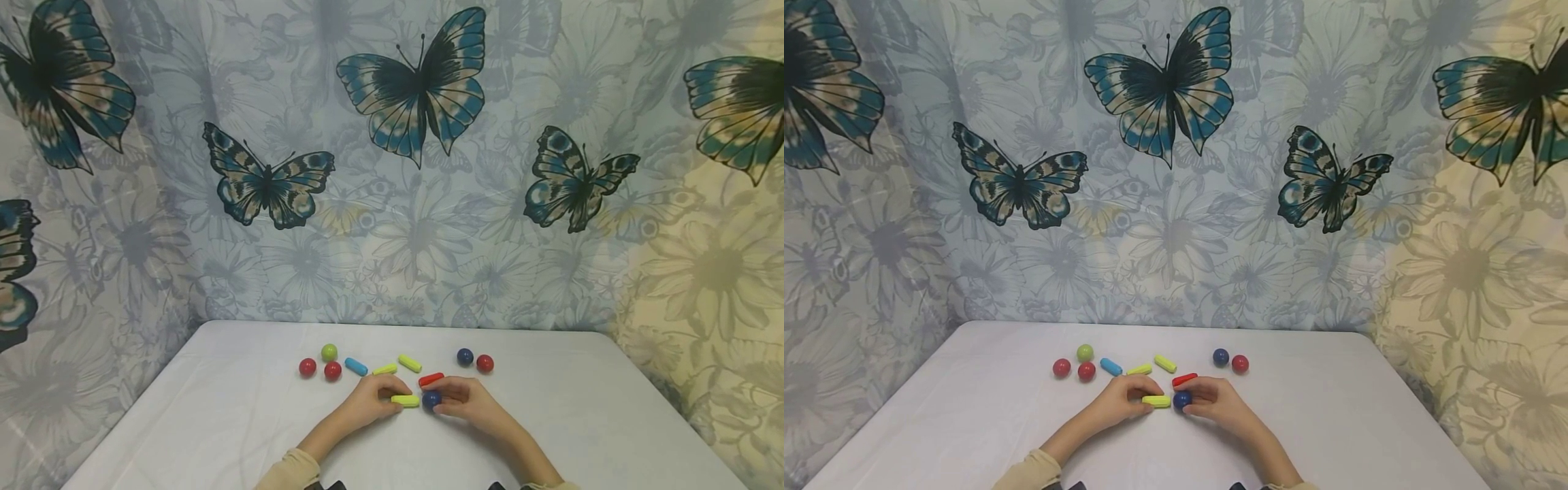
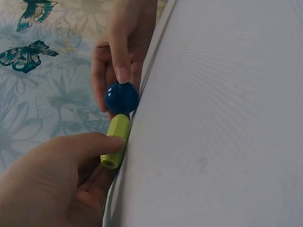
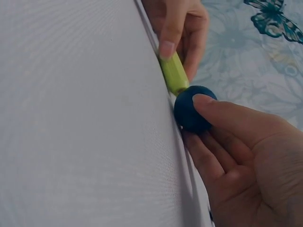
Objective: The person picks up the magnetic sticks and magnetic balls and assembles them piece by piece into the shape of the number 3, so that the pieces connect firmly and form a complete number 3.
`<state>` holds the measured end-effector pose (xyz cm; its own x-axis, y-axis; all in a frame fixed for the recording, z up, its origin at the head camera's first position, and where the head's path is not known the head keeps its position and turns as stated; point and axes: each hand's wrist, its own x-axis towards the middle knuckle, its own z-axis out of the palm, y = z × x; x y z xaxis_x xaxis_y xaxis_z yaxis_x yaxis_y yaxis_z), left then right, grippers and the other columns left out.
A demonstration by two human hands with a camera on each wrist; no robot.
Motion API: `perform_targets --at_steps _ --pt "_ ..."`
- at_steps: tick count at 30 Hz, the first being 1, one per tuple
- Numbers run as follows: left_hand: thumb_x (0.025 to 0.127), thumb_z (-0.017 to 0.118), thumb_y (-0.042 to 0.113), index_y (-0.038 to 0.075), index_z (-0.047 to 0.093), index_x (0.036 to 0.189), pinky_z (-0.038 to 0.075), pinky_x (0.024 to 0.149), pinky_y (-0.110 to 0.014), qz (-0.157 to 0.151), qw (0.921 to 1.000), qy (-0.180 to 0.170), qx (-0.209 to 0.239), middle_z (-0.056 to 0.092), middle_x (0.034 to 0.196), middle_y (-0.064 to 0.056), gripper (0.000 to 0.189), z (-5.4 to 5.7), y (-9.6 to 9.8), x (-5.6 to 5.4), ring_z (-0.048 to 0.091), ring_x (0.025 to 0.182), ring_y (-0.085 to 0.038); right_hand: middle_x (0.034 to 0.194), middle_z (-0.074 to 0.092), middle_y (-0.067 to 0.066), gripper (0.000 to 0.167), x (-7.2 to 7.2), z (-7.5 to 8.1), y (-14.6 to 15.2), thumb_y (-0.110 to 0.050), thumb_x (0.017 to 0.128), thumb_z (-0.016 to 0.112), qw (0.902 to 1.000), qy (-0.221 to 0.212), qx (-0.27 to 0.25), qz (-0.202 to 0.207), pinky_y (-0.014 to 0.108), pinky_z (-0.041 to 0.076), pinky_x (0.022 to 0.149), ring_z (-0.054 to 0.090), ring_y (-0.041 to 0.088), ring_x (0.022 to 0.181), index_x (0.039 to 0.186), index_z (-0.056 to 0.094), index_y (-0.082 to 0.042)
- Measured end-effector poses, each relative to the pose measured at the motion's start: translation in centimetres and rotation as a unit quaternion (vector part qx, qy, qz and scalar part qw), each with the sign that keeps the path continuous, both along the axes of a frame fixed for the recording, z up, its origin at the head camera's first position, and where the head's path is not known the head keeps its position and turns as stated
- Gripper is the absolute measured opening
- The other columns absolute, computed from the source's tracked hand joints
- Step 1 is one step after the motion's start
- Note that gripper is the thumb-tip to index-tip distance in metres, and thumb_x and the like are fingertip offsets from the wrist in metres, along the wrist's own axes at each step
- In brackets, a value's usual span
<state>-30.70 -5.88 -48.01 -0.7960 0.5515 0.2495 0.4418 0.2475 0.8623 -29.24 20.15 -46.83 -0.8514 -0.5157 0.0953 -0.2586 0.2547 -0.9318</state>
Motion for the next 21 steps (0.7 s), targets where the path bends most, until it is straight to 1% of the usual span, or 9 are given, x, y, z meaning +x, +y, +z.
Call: perform_targets --at_steps 3,8,13,18,21 --pt "0.081 0.073 0.0 0.011 0.073 0.106 0.052 0.095 -0.02 0.002 1.0 0.002 -0.002 0.074 0.108 -0.004 0.027 -0.01 0.01 0.02 0.066 0.107 -0.018 0.133 0.061 0.021 0.04 0.1 0.07 -0.14 -0.013 0.087 0.072 1.0 0.004 0.0 0.0 0.025 0.052 0.098 0.056 0.036 0.127 0.125 0.062 -0.002" --pt "0.081 0.073 -0.001 0.011 0.073 0.107 0.051 0.094 -0.018 0.006 1.0 0.002 -0.006 0.074 0.108 -0.003 0.029 -0.16 0.04 -0.11 0.066 0.107 -0.017 0.134 0.06 0.021 0.041 0.15 0.01 -0.35 -0.013 0.087 0.073 1.0 0.003 -0.002 -0.002 0.026 0.053 0.097 0.056 0.037 0.126 0.124 0.063 -0.002" --pt "0.081 0.073 -0.002 0.011 0.073 0.107 0.052 0.095 -0.022 0.005 1.0 -0.001 -0.007 0.073 0.108 -0.003 0.029 -0.2 0.05 -0.12 0.066 0.107 -0.019 0.133 0.06 0.022 0.041 0.11 -0.17 -0.4 -0.014 0.086 0.073 1.0 0.006 0.0 -0.005 0.026 0.053 0.097 0.057 0.038 0.125 0.124 0.063 -0.002" --pt "0.082 0.073 -0.001 0.012 0.073 0.107 0.052 0.095 -0.021 -0.002 1.0 0.001 -0.009 0.073 0.108 -0.003 0.028 -0.18 0.0 -0.19 0.066 0.107 -0.018 0.133 0.06 0.022 0.04 0.01 -0.36 -0.39 -0.013 0.087 0.073 1.0 0.01 -0.002 -0.001 0.026 0.053 0.097 0.057 0.036 0.125 0.124 0.063 -0.002" --pt "0.082 0.073 -0.001 0.011 0.073 0.107 0.052 0.095 -0.02 -0.01 0.9999 0.006 -0.004 0.074 0.108 -0.004 0.028 -0.2 -0.04 -0.27 0.066 0.106 -0.015 0.133 0.06 0.022 0.04 -0.04 -0.41 -0.38 -0.014 0.087 0.072 0.9999 0.011 -0.001 -0.002 0.025 0.053 0.096 0.059 0.031 0.125 0.124 0.062 -0.002"
